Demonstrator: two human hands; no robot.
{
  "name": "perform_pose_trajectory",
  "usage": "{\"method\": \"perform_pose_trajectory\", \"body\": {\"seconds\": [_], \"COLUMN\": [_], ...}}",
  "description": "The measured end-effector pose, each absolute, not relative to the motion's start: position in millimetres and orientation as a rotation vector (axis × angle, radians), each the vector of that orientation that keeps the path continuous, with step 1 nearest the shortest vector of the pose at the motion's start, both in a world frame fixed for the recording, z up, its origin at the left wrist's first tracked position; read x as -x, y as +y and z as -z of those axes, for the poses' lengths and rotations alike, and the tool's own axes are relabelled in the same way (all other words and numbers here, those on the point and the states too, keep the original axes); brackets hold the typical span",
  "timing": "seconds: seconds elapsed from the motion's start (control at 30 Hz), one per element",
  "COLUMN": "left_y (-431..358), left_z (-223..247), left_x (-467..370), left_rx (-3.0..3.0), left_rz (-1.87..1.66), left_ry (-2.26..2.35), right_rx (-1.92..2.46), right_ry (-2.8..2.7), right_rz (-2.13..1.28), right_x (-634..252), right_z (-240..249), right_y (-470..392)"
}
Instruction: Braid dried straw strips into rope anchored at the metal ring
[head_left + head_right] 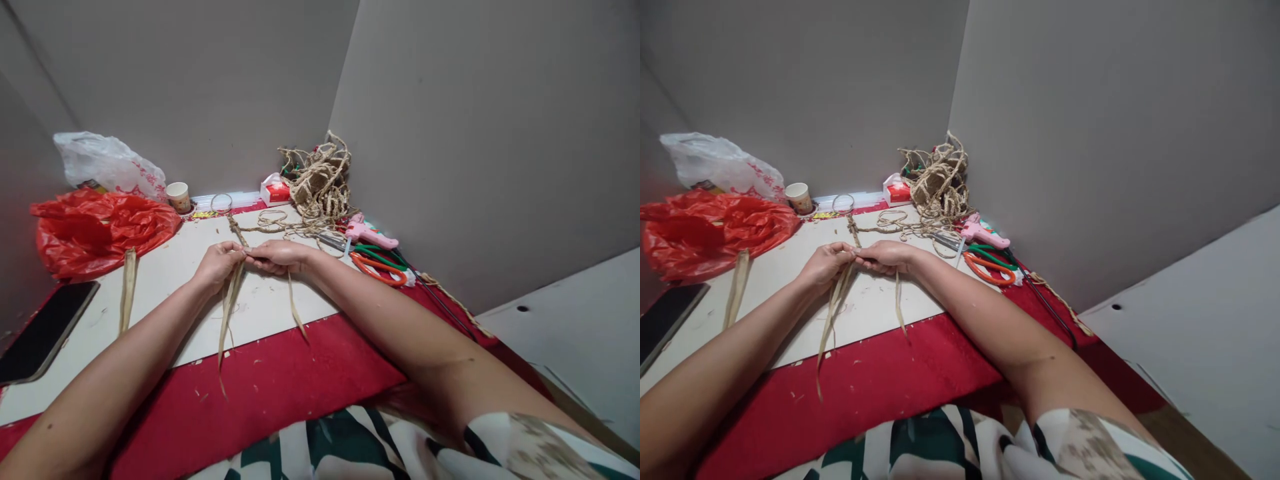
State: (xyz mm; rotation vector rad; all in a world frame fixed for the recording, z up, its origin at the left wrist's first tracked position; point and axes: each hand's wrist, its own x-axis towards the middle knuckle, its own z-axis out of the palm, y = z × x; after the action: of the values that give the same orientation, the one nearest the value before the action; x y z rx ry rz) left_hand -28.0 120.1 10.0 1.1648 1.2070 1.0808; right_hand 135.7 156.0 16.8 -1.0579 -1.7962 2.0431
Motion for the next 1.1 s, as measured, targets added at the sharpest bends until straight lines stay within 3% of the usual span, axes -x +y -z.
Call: {"method": "perform_pose_trajectory", "body": {"seconds": [0.27, 0.43, 0.63, 0.97, 1.1], "left_y": [124, 121, 116, 94, 96], "left_z": [-8, -17, -27, -17, -27], "left_x": [30, 29, 29, 9, 12], "left_rx": [-1.213, -1.157, -1.501, -1.682, -1.668], "left_rz": [-1.160, -1.043, -0.855, -1.011, -0.774], "left_ry": [1.191, 1.206, 1.357, 1.411, 1.450], "right_rx": [0.926, 1.062, 1.217, 1.104, 1.138], "right_ry": [-1.309, -1.149, -1.152, -1.066, -1.065], "right_rz": [-2.275, -2.125, -1.830, -2.016, -2.012], "right_x": [-129, -120, -110, -112, -114], "right_z": [-13, -15, -16, -13, -14], "right_y": [150, 136, 124, 124, 125]}}
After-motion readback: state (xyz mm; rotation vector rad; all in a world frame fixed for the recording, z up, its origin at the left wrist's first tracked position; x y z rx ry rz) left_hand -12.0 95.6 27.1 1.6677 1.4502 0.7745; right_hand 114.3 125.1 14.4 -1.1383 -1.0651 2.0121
